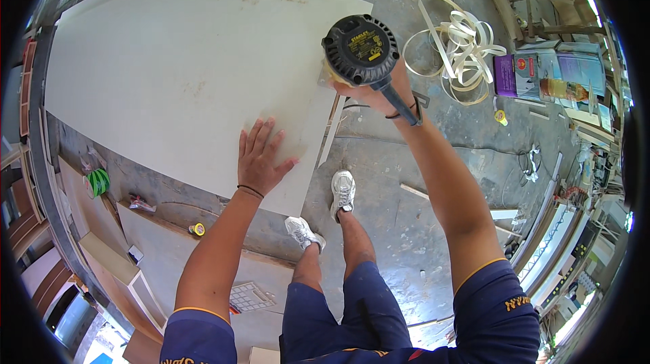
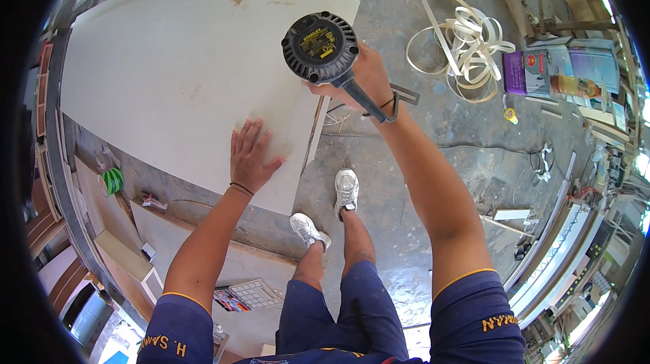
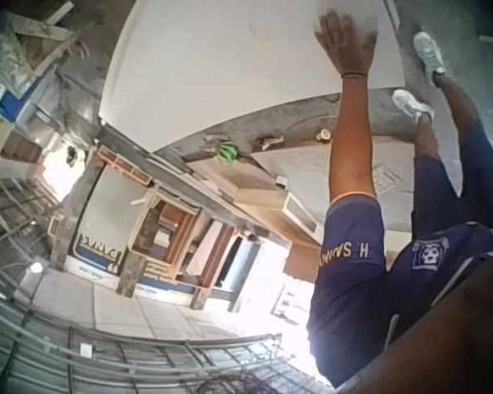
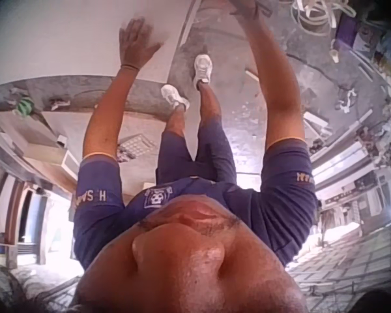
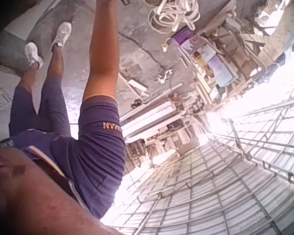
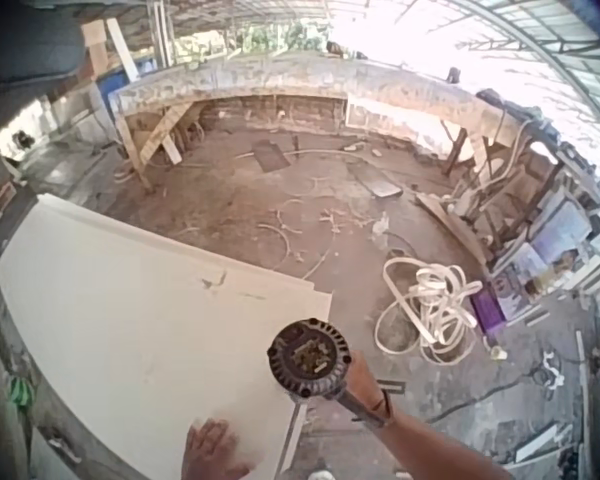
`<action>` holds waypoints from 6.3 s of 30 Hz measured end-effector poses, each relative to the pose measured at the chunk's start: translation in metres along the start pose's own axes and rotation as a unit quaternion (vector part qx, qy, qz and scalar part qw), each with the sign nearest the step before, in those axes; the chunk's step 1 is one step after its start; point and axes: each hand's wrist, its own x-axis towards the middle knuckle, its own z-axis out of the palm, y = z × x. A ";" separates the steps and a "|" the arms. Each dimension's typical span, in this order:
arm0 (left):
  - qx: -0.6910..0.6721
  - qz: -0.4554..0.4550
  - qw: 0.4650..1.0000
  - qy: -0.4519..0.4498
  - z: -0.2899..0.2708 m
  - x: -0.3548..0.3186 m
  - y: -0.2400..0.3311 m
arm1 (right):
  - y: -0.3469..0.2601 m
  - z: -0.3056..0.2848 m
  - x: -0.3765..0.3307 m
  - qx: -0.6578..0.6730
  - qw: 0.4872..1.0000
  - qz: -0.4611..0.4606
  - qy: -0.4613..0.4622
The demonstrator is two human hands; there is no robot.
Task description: The person plugs a handheld router into an extension socket, and trims the edges of a wooden panel using the router.
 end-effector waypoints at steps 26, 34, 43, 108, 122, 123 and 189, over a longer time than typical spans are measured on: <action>-0.008 -0.004 1.000 -0.016 0.004 -0.002 0.001 | 0.085 -0.029 0.089 0.096 0.991 0.092 -0.026; -0.010 0.003 1.000 -0.027 0.003 -0.001 0.001 | 0.094 -0.037 0.105 0.060 0.992 0.106 -0.035; 0.000 0.003 1.000 -0.026 0.001 -0.005 -0.002 | 0.108 -0.037 0.119 0.047 0.994 0.098 0.000; -0.011 0.007 0.999 -0.038 0.000 -0.005 -0.001 | 0.115 -0.049 0.141 0.074 0.989 0.123 -0.041; -0.273 -0.019 0.960 0.060 -0.001 0.041 0.060 | 0.075 -0.102 0.073 0.143 0.973 0.183 -0.003; -0.327 -0.028 0.944 0.043 -0.003 0.056 0.083 | 0.064 -0.112 0.064 0.106 0.977 0.184 -0.009; -0.721 -0.481 0.497 0.051 -0.013 -0.127 0.002 | -0.132 0.058 -0.184 0.266 0.955 0.124 -0.052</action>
